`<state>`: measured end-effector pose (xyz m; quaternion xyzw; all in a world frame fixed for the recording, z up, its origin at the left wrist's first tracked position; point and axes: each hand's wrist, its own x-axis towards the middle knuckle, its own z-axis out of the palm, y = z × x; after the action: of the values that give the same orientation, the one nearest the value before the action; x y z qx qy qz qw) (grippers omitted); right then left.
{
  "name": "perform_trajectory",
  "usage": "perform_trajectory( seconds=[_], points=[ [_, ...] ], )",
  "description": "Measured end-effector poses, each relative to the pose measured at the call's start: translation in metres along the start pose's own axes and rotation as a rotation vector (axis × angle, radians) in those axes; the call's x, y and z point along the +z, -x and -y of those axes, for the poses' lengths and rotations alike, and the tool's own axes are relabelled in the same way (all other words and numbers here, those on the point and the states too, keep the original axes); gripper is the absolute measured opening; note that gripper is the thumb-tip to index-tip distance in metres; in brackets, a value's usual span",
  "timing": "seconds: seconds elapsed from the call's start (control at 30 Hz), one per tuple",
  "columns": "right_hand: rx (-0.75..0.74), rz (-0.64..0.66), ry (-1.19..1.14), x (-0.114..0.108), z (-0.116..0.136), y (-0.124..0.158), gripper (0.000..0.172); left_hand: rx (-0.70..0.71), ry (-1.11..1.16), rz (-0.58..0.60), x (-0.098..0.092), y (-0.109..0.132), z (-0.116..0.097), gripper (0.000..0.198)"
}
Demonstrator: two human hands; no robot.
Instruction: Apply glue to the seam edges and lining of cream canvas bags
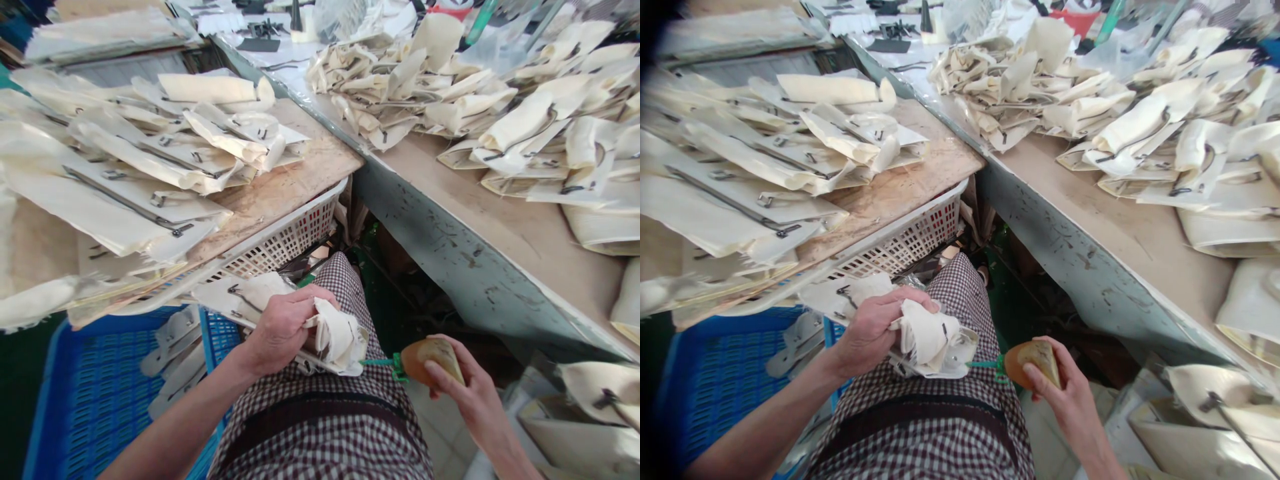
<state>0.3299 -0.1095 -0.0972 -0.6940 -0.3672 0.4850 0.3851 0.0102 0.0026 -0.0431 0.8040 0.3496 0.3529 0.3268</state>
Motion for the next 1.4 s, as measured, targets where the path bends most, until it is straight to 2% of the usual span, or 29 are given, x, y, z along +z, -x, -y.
perform_trajectory(
  seconds=[0.1, 0.27, 0.4, 0.63, 0.77, 0.87, 1.1, 1.27, 1.4],
  points=[
    [0.019, -0.012, -0.003, 0.001, 0.004, 0.000, 0.057, 0.008, 0.000, 0.004, 0.001, -0.001, -0.001, 0.028],
    [0.012, -0.135, 0.012, 0.001, 0.001, -0.008, 0.070, 0.022, -0.007, 0.004, 0.002, -0.001, -0.003, 0.030],
    [-0.029, -0.137, 0.063, 0.003, -0.002, -0.006, 0.070, 0.014, -0.017, 0.001, 0.001, 0.001, -0.003, 0.031],
    [-0.031, -0.051, 0.078, 0.004, 0.007, 0.005, 0.053, 0.045, -0.013, 0.002, 0.003, 0.003, -0.006, 0.028],
    [0.001, -0.121, 0.040, 0.004, 0.003, -0.001, 0.066, 0.034, -0.017, -0.002, 0.003, 0.005, -0.006, 0.029],
    [0.031, -0.120, 0.009, 0.005, -0.002, -0.006, 0.072, 0.024, -0.016, -0.007, 0.002, 0.006, -0.006, 0.030],
    [0.036, 0.015, -0.006, 0.000, -0.006, 0.005, 0.058, 0.012, -0.011, -0.016, 0.001, 0.006, -0.007, 0.031],
    [0.041, -0.069, -0.112, -0.007, -0.008, 0.017, 0.051, 0.001, 0.005, -0.053, 0.000, 0.014, -0.013, 0.030],
    [0.044, -0.122, -0.062, -0.003, -0.002, 0.027, 0.054, 0.028, -0.010, -0.078, 0.003, 0.026, -0.021, 0.025]
  ],
)
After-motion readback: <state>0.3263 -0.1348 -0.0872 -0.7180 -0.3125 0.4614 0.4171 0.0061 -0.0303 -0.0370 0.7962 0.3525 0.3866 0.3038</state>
